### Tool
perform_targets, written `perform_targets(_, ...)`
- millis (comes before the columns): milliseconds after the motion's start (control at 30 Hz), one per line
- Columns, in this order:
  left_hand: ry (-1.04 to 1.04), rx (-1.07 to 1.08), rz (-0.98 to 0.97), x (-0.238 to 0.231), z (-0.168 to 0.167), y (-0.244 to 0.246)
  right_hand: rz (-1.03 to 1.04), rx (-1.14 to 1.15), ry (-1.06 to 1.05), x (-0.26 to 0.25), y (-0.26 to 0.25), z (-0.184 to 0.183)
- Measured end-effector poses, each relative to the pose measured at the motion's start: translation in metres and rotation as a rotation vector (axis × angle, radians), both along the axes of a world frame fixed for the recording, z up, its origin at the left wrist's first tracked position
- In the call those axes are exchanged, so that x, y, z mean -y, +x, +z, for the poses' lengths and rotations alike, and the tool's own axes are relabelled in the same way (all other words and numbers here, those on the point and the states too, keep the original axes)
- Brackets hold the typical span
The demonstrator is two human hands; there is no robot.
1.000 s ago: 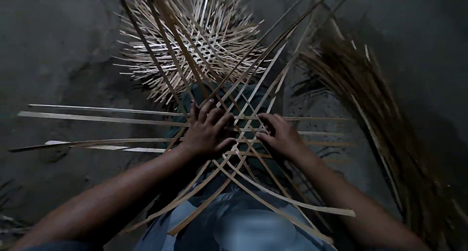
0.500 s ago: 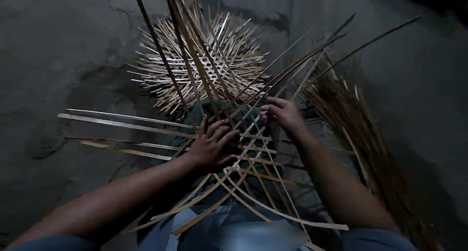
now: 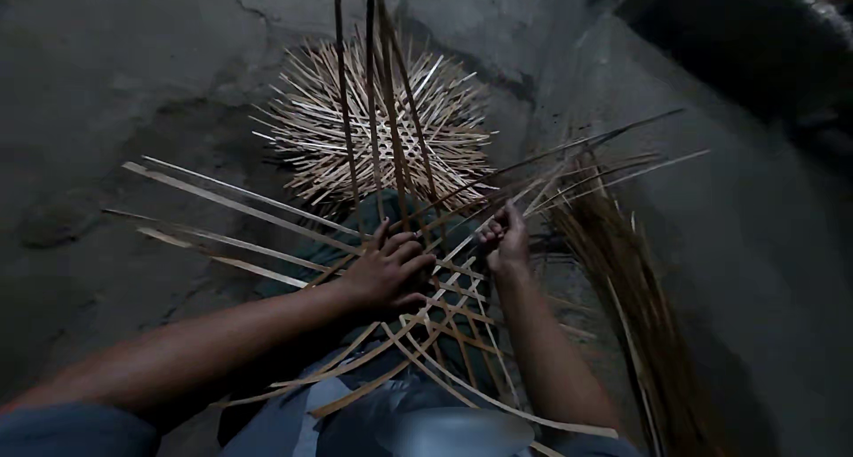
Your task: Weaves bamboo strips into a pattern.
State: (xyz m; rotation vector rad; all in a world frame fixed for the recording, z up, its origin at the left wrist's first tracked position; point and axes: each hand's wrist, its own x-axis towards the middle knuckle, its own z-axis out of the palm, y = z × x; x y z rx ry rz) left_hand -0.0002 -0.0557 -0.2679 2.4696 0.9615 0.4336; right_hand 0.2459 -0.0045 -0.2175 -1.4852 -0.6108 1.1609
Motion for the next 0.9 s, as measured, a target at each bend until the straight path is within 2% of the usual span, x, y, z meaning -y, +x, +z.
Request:
perform_targets(33, 0.002, 0.001, 0.002, 0.0, 0.0, 0.0, 0.003, 0.054, 0.001, 0.001, 0.0, 0.001)
perform_targets(100, 0.022, 0.008, 0.009, 0.003, 0.0, 0.0, 0.153, 0.16, -0.03, -0.002, -0.001, 0.011)
perform_targets(233, 0.064, 0.002, 0.013, 0.008, 0.003, -0.001, 0.395, 0.202, -0.184, -0.031, -0.006, 0.025)
perform_targets(300, 0.097, 0.006, 0.029, 0.009, 0.002, -0.002, 0.392, 0.164, -0.203, -0.039, -0.005, 0.028)
perform_targets(400, 0.14, 0.03, 0.029, 0.01, -0.003, -0.004, 0.278, 0.149, -0.263, -0.042, -0.009, 0.026)
perform_targets(467, 0.123, 0.018, 0.02, 0.009, -0.003, -0.004, 0.296, 0.168, -0.211, -0.043, -0.006, 0.018)
perform_targets(600, 0.085, -0.004, 0.028, 0.005, -0.001, -0.001, 0.475, 0.241, 0.133, -0.036, -0.002, 0.022)
perform_targets(767, 0.082, -0.006, 0.036, 0.005, -0.002, 0.001, 0.899, 0.101, 0.06, -0.027, -0.002, 0.034)
perform_targets(800, 0.086, -0.003, 0.038, 0.005, -0.002, 0.0, 0.902, 0.102, 0.045, -0.027, -0.005, 0.031)
perform_targets(833, 0.086, 0.005, 0.038, 0.006, -0.003, 0.0, 0.818, 0.12, 0.058, -0.022, -0.01, 0.027)
perform_targets(900, 0.073, 0.01, 0.031, 0.005, -0.003, -0.001, 0.484, 0.149, 0.133, -0.008, -0.022, 0.014)
